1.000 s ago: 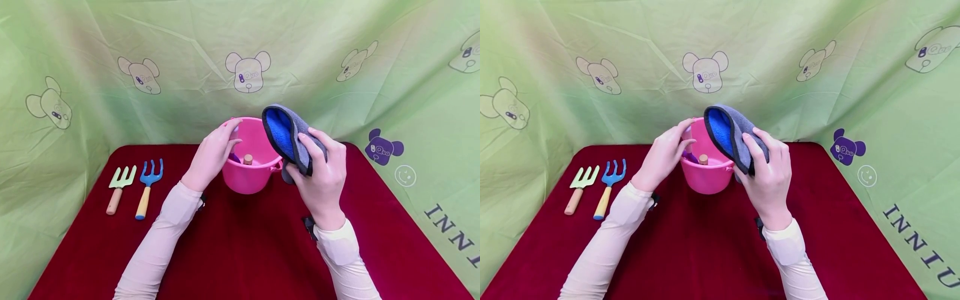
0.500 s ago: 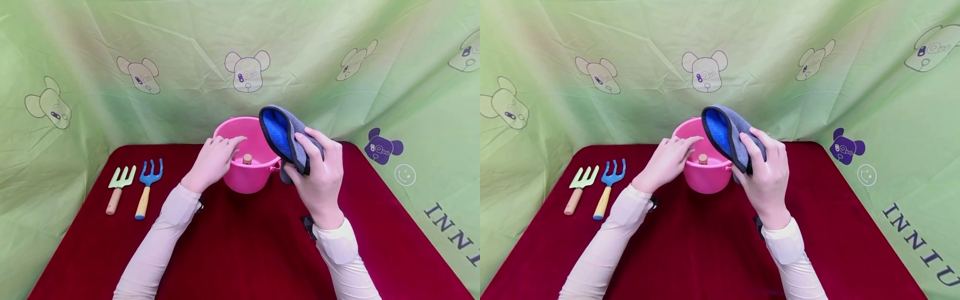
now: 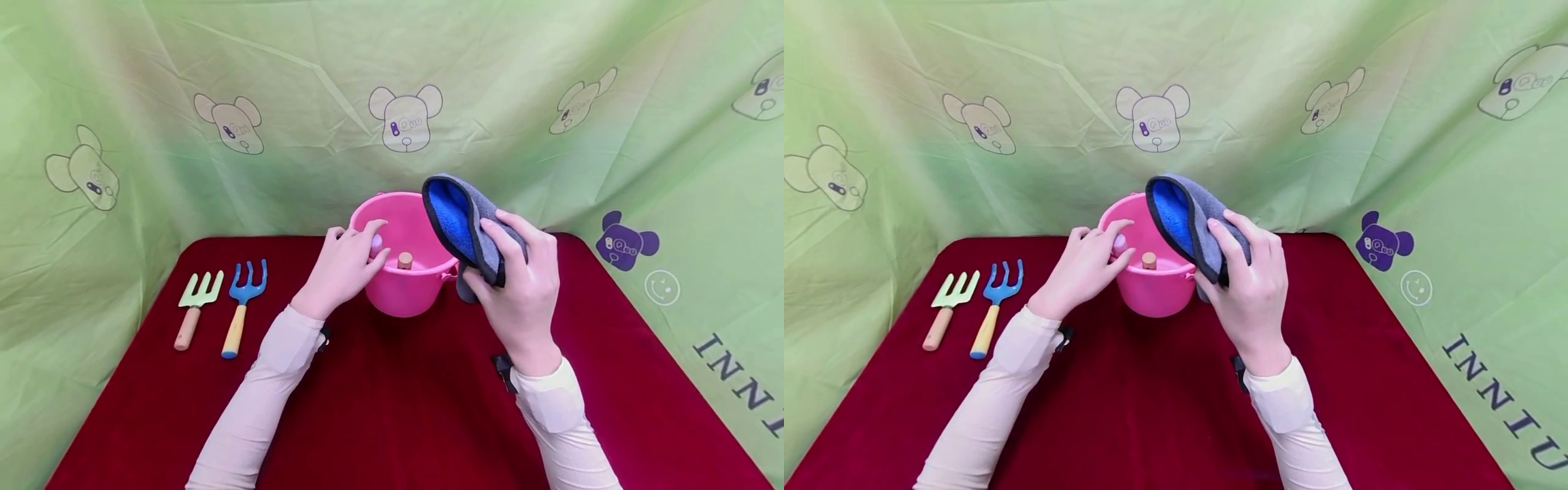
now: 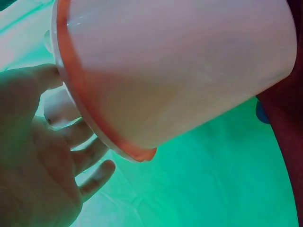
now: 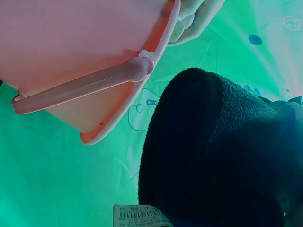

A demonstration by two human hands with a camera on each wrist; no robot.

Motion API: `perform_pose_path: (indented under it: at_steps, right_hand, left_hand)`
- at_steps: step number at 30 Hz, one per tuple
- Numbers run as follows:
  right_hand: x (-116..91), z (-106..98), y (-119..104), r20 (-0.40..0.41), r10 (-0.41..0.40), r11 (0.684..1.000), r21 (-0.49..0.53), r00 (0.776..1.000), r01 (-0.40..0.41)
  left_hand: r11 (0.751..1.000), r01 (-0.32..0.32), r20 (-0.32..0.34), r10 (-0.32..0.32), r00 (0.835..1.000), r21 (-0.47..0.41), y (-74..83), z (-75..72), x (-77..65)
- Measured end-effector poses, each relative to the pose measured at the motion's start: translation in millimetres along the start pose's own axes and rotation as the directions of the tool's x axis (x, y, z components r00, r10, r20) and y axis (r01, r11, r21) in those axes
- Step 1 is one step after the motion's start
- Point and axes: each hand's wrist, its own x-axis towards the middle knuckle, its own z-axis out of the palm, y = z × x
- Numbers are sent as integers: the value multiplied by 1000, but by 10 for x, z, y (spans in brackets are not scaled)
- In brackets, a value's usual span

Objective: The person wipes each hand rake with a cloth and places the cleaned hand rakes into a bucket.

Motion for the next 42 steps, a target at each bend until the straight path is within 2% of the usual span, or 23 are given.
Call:
perform_pose_path:
  at_steps: [16, 31, 42]
  right_hand:
    - [-8, -7, 3, 13, -7, 1000, 6, 1000, 7]
    - [10, -19, 5, 9, -7, 1000, 4, 1000, 7]
    - [9, -20, 2, 29, -6, 1000, 2, 1000, 6]
  left_hand:
    - [999, 23, -53, -25, 998, -36, 5, 22, 6]
    - [999, 27, -90, -25, 996, 24, 3, 30, -3]
    - [999, 48, -98, -45, 994, 24, -22, 56, 11]
